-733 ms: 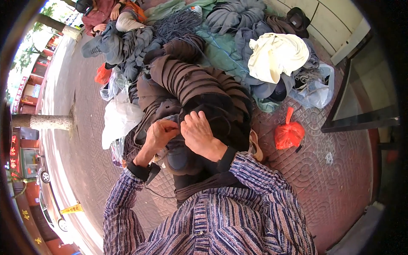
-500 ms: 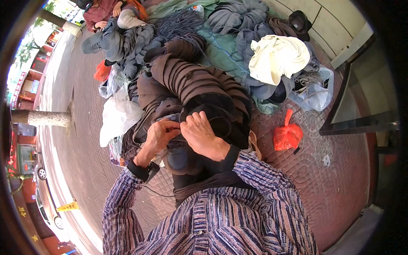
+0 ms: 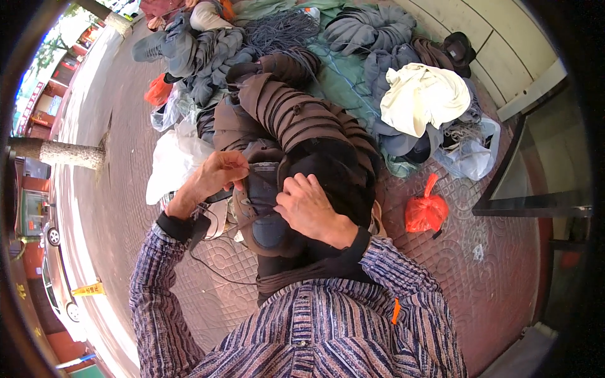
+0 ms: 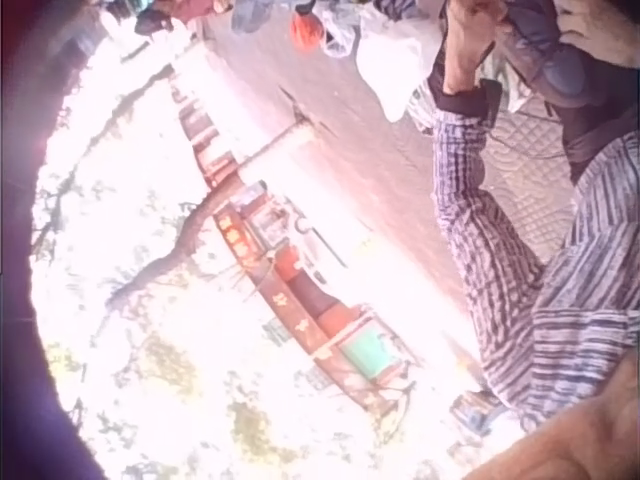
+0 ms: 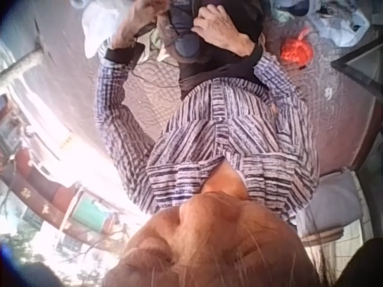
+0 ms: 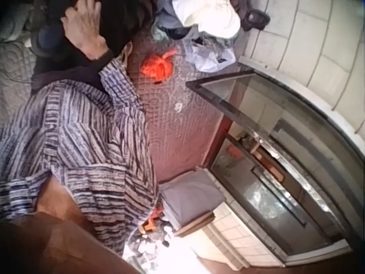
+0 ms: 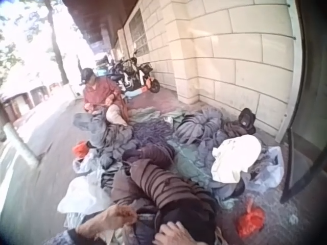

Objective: Tying the shoelaces on a pair of brown shoes.

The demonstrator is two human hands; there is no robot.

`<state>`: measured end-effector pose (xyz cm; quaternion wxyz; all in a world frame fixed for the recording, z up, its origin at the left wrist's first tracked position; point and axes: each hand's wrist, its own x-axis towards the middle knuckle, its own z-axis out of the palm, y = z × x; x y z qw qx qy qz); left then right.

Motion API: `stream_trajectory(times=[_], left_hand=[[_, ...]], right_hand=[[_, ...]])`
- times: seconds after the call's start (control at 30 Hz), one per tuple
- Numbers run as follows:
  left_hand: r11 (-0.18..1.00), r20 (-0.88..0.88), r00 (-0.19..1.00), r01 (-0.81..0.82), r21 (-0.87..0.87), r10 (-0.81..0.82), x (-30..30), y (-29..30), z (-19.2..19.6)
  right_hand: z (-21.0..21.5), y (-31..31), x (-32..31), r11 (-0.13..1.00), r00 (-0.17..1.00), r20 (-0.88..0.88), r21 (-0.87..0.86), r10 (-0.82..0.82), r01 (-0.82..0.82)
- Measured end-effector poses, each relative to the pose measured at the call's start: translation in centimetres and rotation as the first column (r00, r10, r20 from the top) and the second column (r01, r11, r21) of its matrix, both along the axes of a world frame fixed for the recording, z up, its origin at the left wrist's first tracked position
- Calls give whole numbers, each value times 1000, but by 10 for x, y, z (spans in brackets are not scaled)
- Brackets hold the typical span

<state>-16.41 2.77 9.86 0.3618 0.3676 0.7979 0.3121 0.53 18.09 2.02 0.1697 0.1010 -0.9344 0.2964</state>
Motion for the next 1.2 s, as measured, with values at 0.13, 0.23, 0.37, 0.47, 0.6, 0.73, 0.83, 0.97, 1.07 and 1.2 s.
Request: stream_trajectory(times=[0.13, 0.23, 0.37, 0.47, 0.6, 0.73, 0.83, 0.97, 1.07, 1.2], left_hand=[[924, 425, 834, -381, -19, 352, 6, -19, -13], [863, 625, 671, -505, -9, 400, 13, -22, -17], [794, 731, 548, -607, 14, 406, 14, -28, -26], [717, 822, 400, -697, -14, 406, 13, -34, -30], [633, 960, 175, -774, -3, 218, 1, -58, -36], [337, 984, 108, -929, 151, -144, -27, -102, -18], [350, 983, 155, -919, 182, -103, -36, -117, 3], [152, 890, 428, -880, 450, -154, -61, -163, 90], [311, 791, 592, -730, 609, -158, -25, -76, 140], [258, 718, 684, -722, 643, 126, 8, 9, 131]], right_hand=[[10, 14, -8, 996, 995, 92, -83, 49, -41], [12, 27, -14, 997, 993, 99, -42, 70, -66], [31, 37, -15, 989, 948, 297, -123, 111, -77], [49, 37, -10, 971, 910, 345, -140, 231, -193], [38, 42, -5, 958, 943, 165, -53, 288, -283], [31, 43, -6, 929, 936, -23, -115, 352, -352], [17, 36, -16, 717, 750, 366, -667, 551, -202], [35, 38, -59, 626, 763, 492, -766, 420, 150], [70, 8, -96, 734, 905, -264, -529, 333, -425], [182, 9, -86, 387, 857, -159, -841, 490, -378]])
